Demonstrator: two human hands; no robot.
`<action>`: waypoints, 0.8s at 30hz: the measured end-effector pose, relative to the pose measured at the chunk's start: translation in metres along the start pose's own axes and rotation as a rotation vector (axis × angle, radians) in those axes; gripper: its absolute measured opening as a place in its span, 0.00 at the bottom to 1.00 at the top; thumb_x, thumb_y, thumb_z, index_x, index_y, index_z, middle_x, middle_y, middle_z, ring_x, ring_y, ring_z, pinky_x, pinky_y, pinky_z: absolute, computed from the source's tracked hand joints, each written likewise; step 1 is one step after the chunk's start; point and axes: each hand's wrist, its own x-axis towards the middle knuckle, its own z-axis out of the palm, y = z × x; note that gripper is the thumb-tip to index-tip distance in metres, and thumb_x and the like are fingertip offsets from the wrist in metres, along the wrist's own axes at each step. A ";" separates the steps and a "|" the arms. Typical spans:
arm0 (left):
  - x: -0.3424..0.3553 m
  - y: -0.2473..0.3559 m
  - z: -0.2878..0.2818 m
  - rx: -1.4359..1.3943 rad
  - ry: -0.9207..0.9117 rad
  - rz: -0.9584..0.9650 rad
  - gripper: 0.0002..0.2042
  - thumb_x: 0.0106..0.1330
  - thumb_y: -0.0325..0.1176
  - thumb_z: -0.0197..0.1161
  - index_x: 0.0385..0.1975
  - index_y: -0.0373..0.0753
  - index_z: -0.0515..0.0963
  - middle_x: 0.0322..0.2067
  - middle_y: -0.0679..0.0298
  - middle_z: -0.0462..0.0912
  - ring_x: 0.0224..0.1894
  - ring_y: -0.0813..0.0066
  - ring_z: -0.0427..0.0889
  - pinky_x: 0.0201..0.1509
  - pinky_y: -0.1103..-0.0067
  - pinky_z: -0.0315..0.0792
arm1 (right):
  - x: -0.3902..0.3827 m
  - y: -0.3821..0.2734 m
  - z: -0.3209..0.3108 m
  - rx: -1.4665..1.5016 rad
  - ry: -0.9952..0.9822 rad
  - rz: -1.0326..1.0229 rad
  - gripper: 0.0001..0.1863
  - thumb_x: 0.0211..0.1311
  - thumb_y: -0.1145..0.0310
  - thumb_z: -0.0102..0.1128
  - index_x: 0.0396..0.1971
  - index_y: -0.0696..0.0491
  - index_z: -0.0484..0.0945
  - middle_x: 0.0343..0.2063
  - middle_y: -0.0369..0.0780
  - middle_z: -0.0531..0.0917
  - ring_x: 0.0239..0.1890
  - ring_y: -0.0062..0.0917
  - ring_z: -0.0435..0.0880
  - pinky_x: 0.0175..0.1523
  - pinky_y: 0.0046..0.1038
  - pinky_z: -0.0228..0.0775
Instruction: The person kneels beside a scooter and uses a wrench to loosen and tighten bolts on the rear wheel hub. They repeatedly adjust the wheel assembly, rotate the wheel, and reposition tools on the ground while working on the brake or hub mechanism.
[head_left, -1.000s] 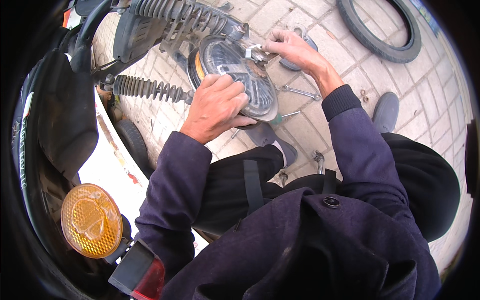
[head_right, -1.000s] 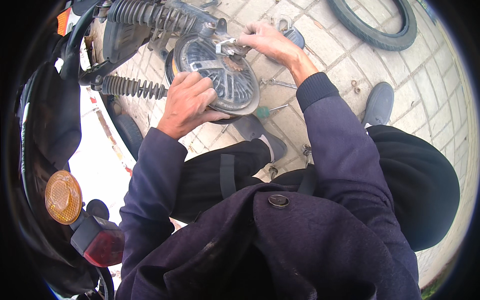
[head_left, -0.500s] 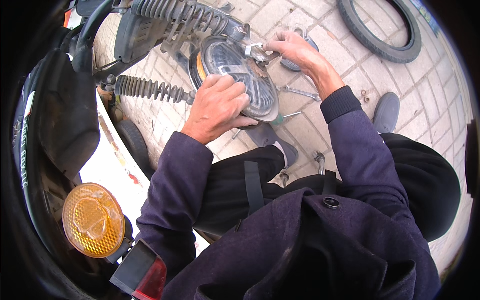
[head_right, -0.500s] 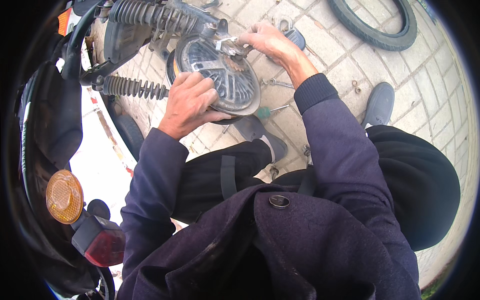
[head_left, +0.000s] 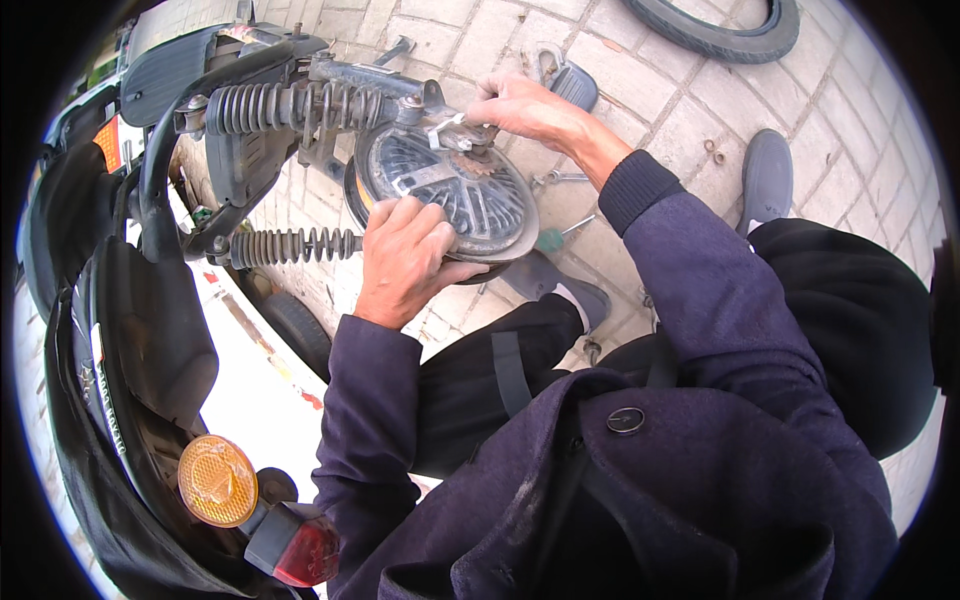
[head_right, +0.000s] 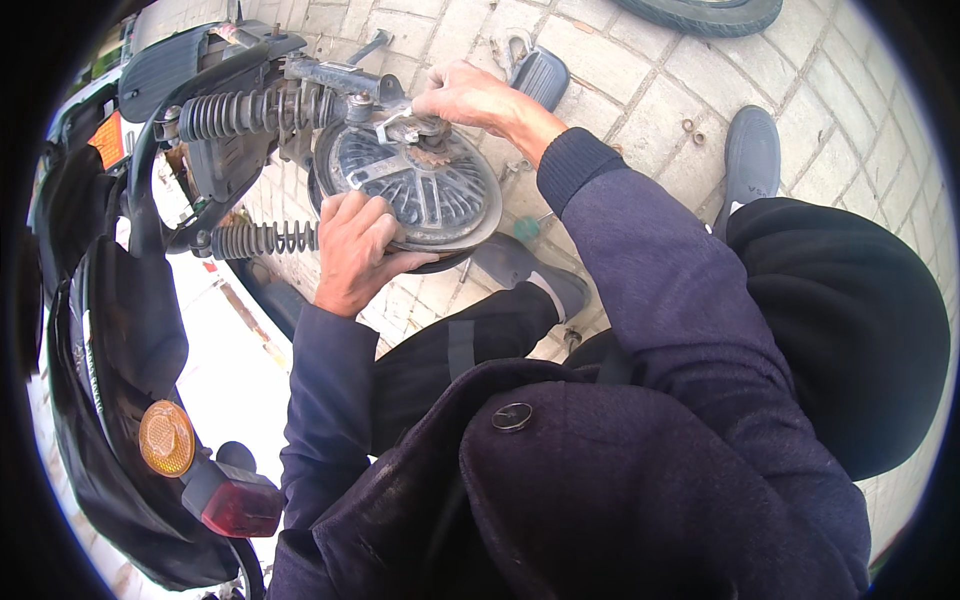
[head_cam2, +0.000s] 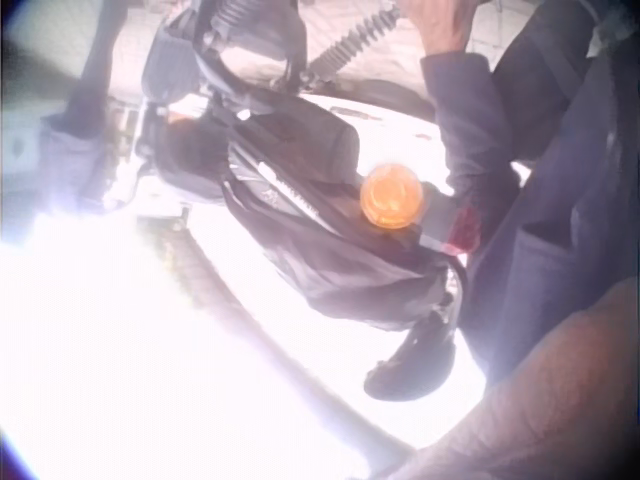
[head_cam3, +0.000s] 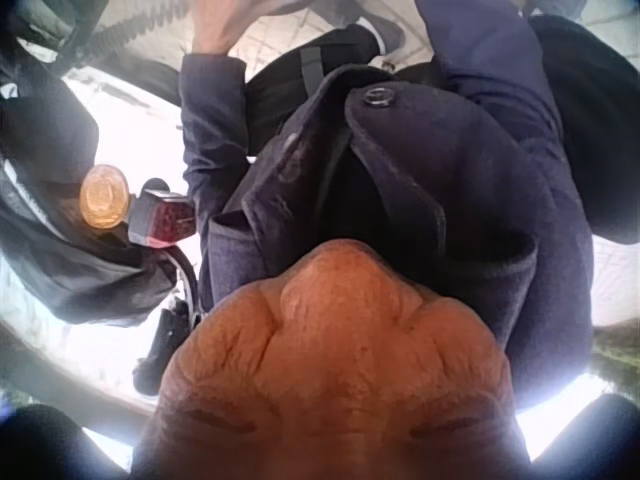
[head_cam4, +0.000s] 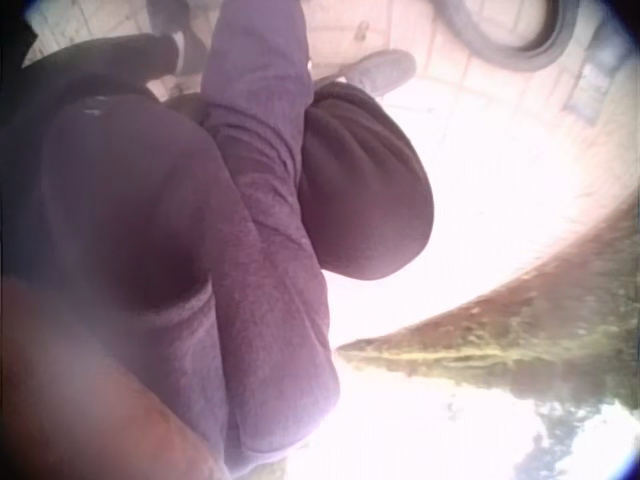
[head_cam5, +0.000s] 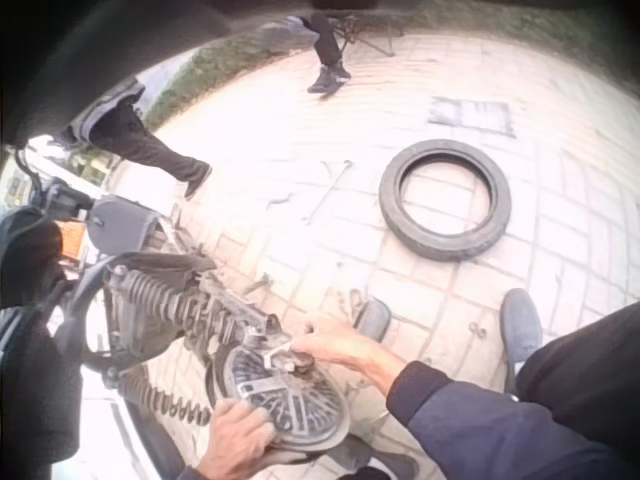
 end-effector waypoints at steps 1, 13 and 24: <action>0.000 0.000 -0.001 -0.004 -0.012 0.000 0.24 0.40 0.51 0.75 0.20 0.42 0.67 0.25 0.66 0.68 0.33 0.63 0.71 0.43 0.68 0.63 | 0.001 0.000 0.003 0.036 0.012 0.010 0.12 0.56 0.63 0.67 0.33 0.56 0.80 0.29 0.33 0.78 0.36 0.20 0.74 0.44 0.24 0.65; -0.002 -0.003 -0.001 -0.038 -0.007 0.019 0.23 0.40 0.50 0.75 0.20 0.43 0.68 0.25 0.66 0.68 0.32 0.63 0.71 0.43 0.69 0.63 | -0.014 -0.001 0.009 0.351 0.046 0.063 0.10 0.57 0.65 0.68 0.33 0.55 0.81 0.30 0.34 0.80 0.38 0.20 0.75 0.47 0.25 0.65; -0.003 -0.002 -0.003 -0.013 -0.044 -0.004 0.23 0.37 0.47 0.76 0.22 0.42 0.68 0.26 0.66 0.68 0.34 0.65 0.72 0.43 0.70 0.65 | -0.002 0.004 0.006 0.084 0.044 -0.043 0.11 0.59 0.65 0.66 0.32 0.58 0.81 0.27 0.34 0.81 0.33 0.19 0.76 0.40 0.25 0.68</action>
